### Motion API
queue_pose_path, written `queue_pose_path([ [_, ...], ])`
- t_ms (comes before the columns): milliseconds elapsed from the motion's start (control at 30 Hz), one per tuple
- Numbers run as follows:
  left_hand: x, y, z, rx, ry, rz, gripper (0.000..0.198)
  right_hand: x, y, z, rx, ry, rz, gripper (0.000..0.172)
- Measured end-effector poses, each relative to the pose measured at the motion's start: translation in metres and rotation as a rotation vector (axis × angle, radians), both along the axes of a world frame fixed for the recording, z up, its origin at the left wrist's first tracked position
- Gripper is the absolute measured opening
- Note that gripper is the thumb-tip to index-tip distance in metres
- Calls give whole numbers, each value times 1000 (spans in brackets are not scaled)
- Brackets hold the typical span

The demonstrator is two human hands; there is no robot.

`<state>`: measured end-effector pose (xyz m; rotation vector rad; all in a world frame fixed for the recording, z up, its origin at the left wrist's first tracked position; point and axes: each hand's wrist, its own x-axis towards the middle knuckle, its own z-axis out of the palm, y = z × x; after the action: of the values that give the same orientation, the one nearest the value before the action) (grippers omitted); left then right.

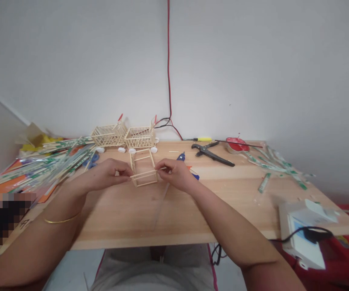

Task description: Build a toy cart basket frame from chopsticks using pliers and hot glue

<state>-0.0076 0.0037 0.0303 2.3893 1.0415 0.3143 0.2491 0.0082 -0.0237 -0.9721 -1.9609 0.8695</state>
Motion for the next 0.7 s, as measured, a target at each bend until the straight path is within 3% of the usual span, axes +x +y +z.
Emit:
queue_pose_path([
  [700, 3, -2, 3, 12, 20, 15, 20, -4, -2, 9, 34, -24, -24, 17],
])
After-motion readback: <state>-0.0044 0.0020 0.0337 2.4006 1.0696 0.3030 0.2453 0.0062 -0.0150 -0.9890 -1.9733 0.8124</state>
